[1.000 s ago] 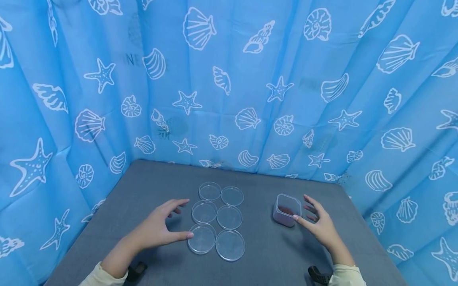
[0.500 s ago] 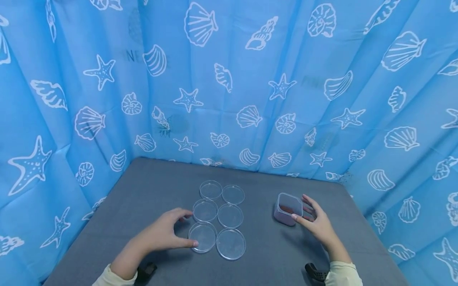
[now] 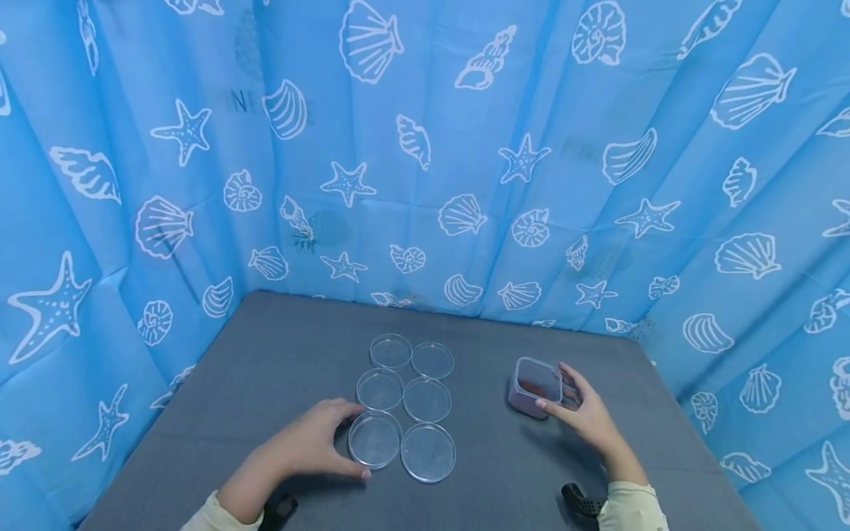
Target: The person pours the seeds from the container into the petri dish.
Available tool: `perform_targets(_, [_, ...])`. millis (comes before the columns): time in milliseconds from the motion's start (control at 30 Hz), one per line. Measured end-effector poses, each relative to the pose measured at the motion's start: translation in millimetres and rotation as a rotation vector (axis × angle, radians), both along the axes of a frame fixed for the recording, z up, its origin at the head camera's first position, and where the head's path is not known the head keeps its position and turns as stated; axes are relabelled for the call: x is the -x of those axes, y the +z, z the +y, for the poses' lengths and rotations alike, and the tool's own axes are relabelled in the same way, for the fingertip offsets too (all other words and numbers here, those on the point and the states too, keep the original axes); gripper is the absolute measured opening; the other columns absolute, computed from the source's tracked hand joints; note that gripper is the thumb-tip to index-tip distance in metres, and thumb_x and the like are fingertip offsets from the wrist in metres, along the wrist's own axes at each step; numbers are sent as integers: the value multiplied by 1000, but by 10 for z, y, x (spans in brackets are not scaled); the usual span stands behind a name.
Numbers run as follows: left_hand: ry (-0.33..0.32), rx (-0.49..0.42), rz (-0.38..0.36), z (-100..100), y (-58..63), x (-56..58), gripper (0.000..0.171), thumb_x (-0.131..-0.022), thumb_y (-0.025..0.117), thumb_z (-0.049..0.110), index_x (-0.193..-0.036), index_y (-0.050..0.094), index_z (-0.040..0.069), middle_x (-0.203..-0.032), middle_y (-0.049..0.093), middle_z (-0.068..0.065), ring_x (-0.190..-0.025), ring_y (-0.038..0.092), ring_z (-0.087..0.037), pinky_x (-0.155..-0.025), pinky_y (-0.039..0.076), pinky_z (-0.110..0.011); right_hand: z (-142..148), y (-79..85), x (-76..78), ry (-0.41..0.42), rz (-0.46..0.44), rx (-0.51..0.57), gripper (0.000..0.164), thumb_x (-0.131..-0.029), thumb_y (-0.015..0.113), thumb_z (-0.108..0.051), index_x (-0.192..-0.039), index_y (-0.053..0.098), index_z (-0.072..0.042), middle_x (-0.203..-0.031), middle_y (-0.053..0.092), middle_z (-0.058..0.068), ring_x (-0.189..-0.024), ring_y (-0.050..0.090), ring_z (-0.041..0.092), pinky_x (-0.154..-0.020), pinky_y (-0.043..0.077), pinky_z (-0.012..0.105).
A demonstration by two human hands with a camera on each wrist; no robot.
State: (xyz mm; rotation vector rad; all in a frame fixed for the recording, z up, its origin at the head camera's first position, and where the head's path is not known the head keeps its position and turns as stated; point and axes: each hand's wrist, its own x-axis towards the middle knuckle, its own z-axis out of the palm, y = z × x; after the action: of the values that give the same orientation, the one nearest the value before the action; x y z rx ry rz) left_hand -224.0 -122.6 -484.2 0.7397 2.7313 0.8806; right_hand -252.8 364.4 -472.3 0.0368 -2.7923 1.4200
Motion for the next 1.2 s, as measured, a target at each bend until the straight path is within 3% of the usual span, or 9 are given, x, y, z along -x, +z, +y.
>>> perform_targets(400, [38,91,85,106,-33,4,104,-54,76,80,-134,58,17,-117,60,6,-106,53,-11,-91,50,-41,31,-54,36,-12,-8,-26,94,-88,74,-37,-158,17,-11,-155,32,24,-139,36,47,-105,40,59])
perform_targets(767, [46,134,52,121,-31,45,101,-56,74,81,-132,58,17,-115,60,5,-103,54,-11,-90,51,-42,31,-130,100,10,40,-32,93,-85,77,-33,-155,22,-9,-149,40,22,-134,43,44,-101,43,56])
perform_targets(867, [51,117,44,121,-35,47,101,-56,74,80,-132,59,16,-117,60,5,-105,55,-11,-91,51,-42,36,-156,106,1,47,-41,91,-84,78,-36,-154,25,-10,-148,43,20,-132,46,42,-98,46,52])
perform_targets(1100, [65,8,60,91,-27,43,93,-60,78,75,-131,58,18,-114,57,8,-100,55,-6,-87,51,-37,61,-150,122,-13,38,1,89,-85,78,-36,-154,26,-12,-147,43,18,-131,48,39,-85,48,23])
perform_targets(1200, [75,-22,64,107,-3,46,91,-60,78,73,-132,58,21,-111,57,10,-96,54,-5,-80,50,-31,61,-127,123,-20,46,-4,88,-86,76,-37,-154,26,-13,-147,44,18,-130,49,38,-85,47,25])
